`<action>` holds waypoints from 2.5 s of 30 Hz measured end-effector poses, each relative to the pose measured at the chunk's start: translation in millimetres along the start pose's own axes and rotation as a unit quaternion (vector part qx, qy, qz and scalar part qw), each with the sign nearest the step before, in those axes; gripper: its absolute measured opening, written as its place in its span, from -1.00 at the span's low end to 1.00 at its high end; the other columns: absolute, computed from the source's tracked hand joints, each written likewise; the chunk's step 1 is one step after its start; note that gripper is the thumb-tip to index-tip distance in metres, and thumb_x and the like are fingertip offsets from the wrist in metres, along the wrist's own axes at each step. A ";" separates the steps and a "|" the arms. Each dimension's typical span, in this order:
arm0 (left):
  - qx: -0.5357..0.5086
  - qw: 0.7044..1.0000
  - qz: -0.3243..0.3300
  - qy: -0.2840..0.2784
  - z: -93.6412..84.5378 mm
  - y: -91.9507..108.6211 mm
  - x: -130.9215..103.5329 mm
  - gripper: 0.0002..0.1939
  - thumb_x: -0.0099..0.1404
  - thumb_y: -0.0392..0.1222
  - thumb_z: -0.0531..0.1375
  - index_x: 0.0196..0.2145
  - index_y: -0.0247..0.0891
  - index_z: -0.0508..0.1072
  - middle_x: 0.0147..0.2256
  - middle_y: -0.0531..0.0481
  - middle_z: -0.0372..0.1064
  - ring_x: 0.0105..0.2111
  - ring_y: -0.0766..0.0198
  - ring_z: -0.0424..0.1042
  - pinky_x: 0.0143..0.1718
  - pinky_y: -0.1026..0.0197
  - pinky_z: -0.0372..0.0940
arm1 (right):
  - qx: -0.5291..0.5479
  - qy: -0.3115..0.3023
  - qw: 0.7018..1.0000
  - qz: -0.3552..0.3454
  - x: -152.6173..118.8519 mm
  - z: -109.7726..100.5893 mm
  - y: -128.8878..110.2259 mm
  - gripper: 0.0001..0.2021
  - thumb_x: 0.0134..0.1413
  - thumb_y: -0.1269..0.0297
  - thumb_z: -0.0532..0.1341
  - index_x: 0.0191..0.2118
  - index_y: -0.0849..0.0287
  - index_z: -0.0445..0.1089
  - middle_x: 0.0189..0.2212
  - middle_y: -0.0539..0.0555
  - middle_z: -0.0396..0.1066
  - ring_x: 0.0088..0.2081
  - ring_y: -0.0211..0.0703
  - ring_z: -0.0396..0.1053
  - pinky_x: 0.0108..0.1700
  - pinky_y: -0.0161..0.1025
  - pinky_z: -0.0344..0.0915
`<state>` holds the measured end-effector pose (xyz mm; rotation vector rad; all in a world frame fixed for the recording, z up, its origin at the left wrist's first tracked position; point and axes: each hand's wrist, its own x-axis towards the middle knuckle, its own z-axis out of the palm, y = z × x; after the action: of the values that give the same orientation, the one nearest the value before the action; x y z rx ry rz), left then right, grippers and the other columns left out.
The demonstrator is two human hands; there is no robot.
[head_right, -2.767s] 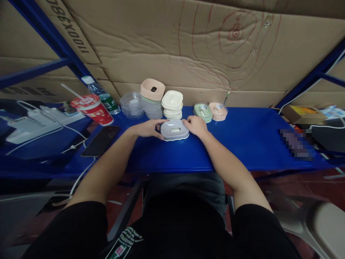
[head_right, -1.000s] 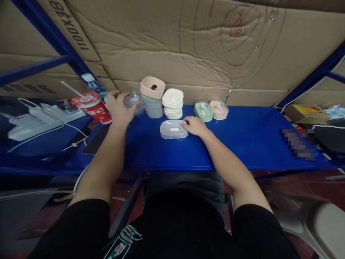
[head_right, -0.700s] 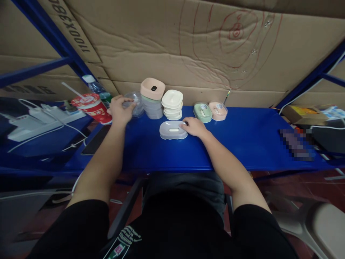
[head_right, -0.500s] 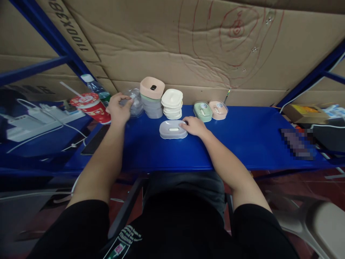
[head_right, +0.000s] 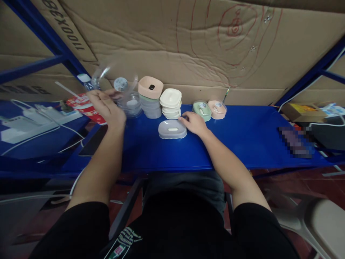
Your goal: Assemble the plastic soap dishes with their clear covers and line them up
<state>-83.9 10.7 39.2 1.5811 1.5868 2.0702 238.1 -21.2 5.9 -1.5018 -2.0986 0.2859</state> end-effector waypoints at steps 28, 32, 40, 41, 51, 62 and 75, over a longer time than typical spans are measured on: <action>0.184 0.813 0.017 -0.552 19.2 23.1 -46.0 -0.39 0.57 0.15 -0.05 -0.54 -0.19 0.40 -0.53 -0.04 0.51 -0.51 0.22 0.45 -0.41 0.19 0.23 | 0.046 -0.074 0.990 0.111 -0.6 -9.2 -8.3 -0.29 0.44 -0.34 0.01 -0.59 0.09 0.35 -0.58 0.11 0.48 -0.37 -0.06 0.50 -0.24 -0.16 0.29; 0.234 0.792 0.026 -0.563 20.3 25.6 -45.9 -0.35 0.57 0.20 -0.08 -0.57 -0.17 0.38 -0.52 -0.05 0.53 -0.44 0.17 0.49 -0.34 0.16 0.23 | -0.016 -0.135 0.983 0.124 0.0 -8.8 -11.1 -0.30 0.50 -0.28 -0.04 -0.53 0.10 0.39 -0.45 0.17 0.59 -0.27 0.00 0.56 -0.20 -0.15 0.29; 0.329 0.757 0.013 -0.565 22.0 33.4 -47.6 -0.29 0.57 0.25 -0.15 -0.53 -0.17 0.46 -0.49 -0.09 0.55 -0.42 0.11 0.52 -0.28 0.13 0.28 | -0.061 -0.154 0.979 0.121 2.0 -4.4 -10.8 -0.25 0.51 -0.30 -0.12 -0.41 0.14 0.52 -0.25 0.27 0.66 -0.12 0.10 0.59 -0.18 -0.14 0.30; 0.332 0.754 0.006 -0.567 22.0 34.1 -47.9 -0.28 0.57 0.25 -0.16 -0.54 -0.18 0.46 -0.48 -0.09 0.55 -0.43 0.11 0.52 -0.27 0.13 0.29 | -0.065 -0.153 0.978 0.122 2.3 -3.8 -10.6 -0.24 0.51 -0.31 -0.13 -0.39 0.15 0.54 -0.22 0.28 0.67 -0.10 0.11 0.59 -0.17 -0.13 0.31; 0.194 0.817 -0.017 -0.544 31.4 11.1 -53.4 -0.50 0.51 0.27 0.06 -0.31 -0.19 0.47 -0.48 0.01 0.54 -0.56 0.22 0.48 -0.38 0.18 0.27 | -0.066 -0.118 0.983 0.127 2.9 -7.1 1.3 -0.19 0.41 -0.45 -0.13 -0.39 0.11 0.55 -0.22 0.30 0.64 -0.07 0.18 0.58 -0.17 -0.06 0.34; 0.251 0.813 0.061 -0.522 38.6 19.3 -63.7 -0.48 0.58 0.16 -0.05 0.02 -0.21 0.57 -0.31 -0.16 0.57 -0.21 -0.04 0.56 -0.11 0.06 0.30 | -0.080 -0.104 0.985 0.109 4.1 -14.1 6.5 -0.30 0.48 -0.32 -0.07 -0.36 0.12 0.53 -0.17 0.26 0.64 -0.05 0.11 0.56 -0.18 -0.10 0.29; 0.220 0.786 0.049 -0.575 36.8 10.8 -58.2 -0.19 0.29 0.38 0.27 0.31 -0.18 0.44 -0.19 -0.10 0.59 -0.18 -0.03 0.54 -0.13 0.10 0.30 | -0.073 -0.100 0.988 0.095 4.2 -13.6 5.0 -0.44 0.53 -0.18 0.01 -0.19 0.13 0.57 -0.06 0.23 0.64 -0.01 0.11 0.53 -0.14 -0.11 0.29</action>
<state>-24.4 -5.0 6.3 2.3432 1.4250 0.3464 248.5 -17.3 16.2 -1.8314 -2.1732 0.3741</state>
